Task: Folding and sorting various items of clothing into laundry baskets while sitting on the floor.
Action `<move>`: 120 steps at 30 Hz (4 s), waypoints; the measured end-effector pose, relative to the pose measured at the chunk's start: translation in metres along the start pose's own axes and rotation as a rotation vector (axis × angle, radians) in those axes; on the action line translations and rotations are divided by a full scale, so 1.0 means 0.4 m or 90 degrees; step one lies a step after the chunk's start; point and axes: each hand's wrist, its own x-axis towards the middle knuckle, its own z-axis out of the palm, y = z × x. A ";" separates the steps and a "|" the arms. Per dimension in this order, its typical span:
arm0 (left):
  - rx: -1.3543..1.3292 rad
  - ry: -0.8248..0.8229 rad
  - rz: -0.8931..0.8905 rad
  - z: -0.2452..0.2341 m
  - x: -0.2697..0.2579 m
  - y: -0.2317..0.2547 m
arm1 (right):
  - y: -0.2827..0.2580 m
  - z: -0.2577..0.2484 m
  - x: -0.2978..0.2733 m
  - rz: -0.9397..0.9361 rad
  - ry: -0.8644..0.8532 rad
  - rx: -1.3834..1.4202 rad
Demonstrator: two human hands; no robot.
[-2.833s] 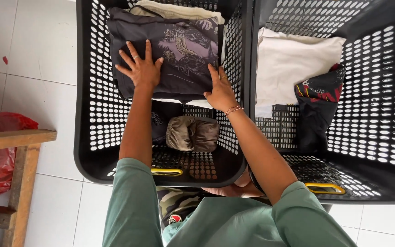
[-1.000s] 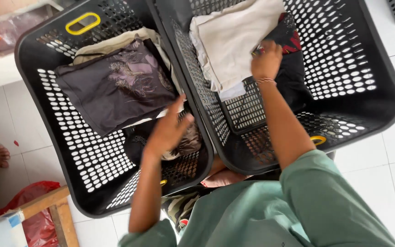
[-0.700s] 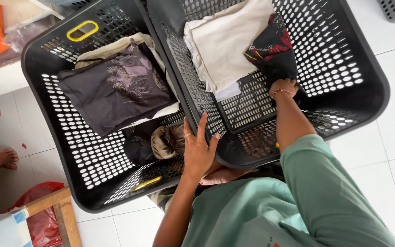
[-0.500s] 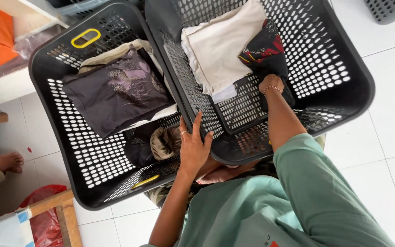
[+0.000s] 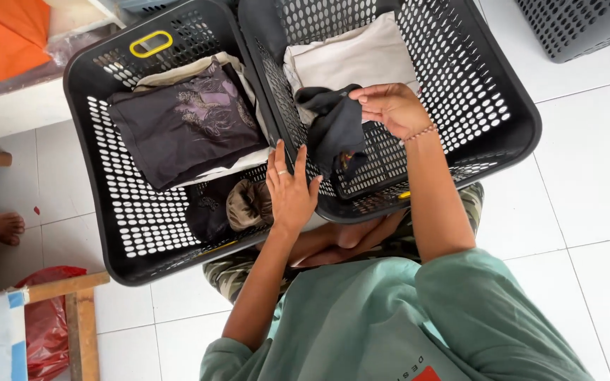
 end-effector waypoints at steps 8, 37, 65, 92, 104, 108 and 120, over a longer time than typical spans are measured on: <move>-0.025 0.056 0.000 0.082 0.015 0.064 | 0.045 0.121 -0.103 -0.102 -0.026 0.234; -0.754 0.104 -0.283 0.077 0.056 0.005 | 0.155 0.126 -0.106 -0.275 0.171 -0.214; -1.160 0.245 -0.343 0.218 0.039 -0.094 | 0.268 0.054 -0.036 -0.063 0.197 -0.662; -1.285 0.215 -0.395 0.291 0.031 -0.161 | 0.180 0.174 -0.141 -0.185 -0.152 -0.594; -0.455 -0.021 -0.029 0.055 0.059 0.055 | 0.175 0.156 -0.111 -0.289 0.033 -0.222; -0.261 -0.024 -0.153 0.086 0.103 0.016 | 0.151 0.171 -0.127 -0.318 0.024 -0.262; -1.076 0.323 -0.529 -0.034 0.179 -0.212 | 0.258 0.111 -0.067 0.018 0.039 -0.881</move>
